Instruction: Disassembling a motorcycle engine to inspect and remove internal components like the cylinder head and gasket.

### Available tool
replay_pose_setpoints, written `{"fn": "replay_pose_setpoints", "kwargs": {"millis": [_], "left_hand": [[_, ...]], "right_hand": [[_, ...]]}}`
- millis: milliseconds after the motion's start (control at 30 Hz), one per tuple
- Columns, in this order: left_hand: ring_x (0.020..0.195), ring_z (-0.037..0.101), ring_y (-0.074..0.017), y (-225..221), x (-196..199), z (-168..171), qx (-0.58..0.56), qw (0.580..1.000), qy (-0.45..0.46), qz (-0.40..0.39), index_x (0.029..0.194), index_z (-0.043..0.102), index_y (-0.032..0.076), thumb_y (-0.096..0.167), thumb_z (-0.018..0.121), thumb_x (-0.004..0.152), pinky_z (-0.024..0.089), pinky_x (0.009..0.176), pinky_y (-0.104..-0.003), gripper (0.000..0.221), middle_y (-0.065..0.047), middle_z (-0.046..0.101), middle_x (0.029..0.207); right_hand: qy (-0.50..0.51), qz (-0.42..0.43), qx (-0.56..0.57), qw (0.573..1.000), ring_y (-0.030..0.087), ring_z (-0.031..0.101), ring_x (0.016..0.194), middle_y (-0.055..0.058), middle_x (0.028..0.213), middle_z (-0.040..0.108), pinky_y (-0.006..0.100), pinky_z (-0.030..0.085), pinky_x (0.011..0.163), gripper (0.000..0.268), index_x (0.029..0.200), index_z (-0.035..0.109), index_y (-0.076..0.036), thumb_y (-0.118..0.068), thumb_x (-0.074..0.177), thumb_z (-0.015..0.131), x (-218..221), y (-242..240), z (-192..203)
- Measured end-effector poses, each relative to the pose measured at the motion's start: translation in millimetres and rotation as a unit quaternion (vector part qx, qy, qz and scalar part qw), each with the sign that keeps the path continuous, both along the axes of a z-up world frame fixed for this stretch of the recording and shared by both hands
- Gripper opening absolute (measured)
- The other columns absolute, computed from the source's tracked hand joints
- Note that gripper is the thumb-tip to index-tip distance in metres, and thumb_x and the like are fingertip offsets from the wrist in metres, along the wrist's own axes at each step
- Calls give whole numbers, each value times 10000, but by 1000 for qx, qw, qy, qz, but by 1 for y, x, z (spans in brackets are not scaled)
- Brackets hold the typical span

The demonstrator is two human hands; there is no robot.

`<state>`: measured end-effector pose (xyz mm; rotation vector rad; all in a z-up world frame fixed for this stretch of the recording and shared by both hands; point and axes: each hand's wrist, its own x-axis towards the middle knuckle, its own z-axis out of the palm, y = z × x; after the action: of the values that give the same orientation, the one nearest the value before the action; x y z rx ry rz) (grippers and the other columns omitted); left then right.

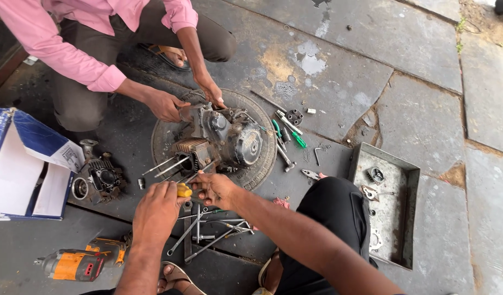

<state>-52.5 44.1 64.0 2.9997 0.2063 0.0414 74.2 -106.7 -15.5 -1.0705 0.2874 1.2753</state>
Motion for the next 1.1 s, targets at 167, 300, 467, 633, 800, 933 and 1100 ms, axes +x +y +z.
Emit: {"fn": "replay_pose_setpoints", "kwargs": {"millis": [167,300,467,633,800,933,1100], "left_hand": [[1050,703,-295,-15,-1,-11,-122,985,-51,110,1203,673,55,409,603,965,597,833,-419,433,-133,728,1139],[737,747,-288,-18,7,-39,-324,901,-36,285,1097,703,19,380,505,1133,594,674,-431,413,-168,767,861],[651,728,-258,-16,16,-28,-527,770,-75,353,1175,624,-33,328,491,1110,587,579,-403,390,-168,735,884],[742,735,-275,-18,16,-8,-538,759,-19,365,1413,488,39,246,422,1091,600,645,-406,389,-163,711,1065],[994,698,-413,-13,6,-16,-289,936,39,196,1633,191,115,68,601,852,573,832,-474,884,-228,682,1196],[1031,698,-412,-11,3,-5,-151,981,52,114,1637,192,127,72,633,792,593,781,-471,956,-198,684,1184],[832,736,-366,-9,15,23,-183,947,134,227,1200,656,95,434,599,950,583,702,-471,426,-142,748,903]], "right_hand": [[-117,118,-66,984,84,484,630,-30,894,606,249,368,487,330,1129,668,-102,-350,1072,458,1,-19,41],[-229,218,-133,939,71,519,577,17,878,643,231,385,419,332,1159,675,-49,-332,1072,524,-3,-40,55],[-126,129,-94,979,71,541,600,-13,863,639,234,383,445,353,1189,642,-83,-374,1084,473,-10,-29,47],[-101,119,-73,985,86,560,647,-22,899,652,267,424,519,296,1187,629,-105,-328,1083,463,1,-12,33],[-63,80,-66,993,113,561,659,-9,890,639,289,416,543,387,1081,611,-110,-420,1096,380,8,0,31],[-60,69,-57,994,115,560,678,-14,920,648,297,415,561,253,1069,597,-143,-337,1097,437,10,2,12],[-42,46,-69,996,115,556,654,-13,860,645,300,405,555,308,1001,583,-126,-386,1104,455,11,9,14]]}}
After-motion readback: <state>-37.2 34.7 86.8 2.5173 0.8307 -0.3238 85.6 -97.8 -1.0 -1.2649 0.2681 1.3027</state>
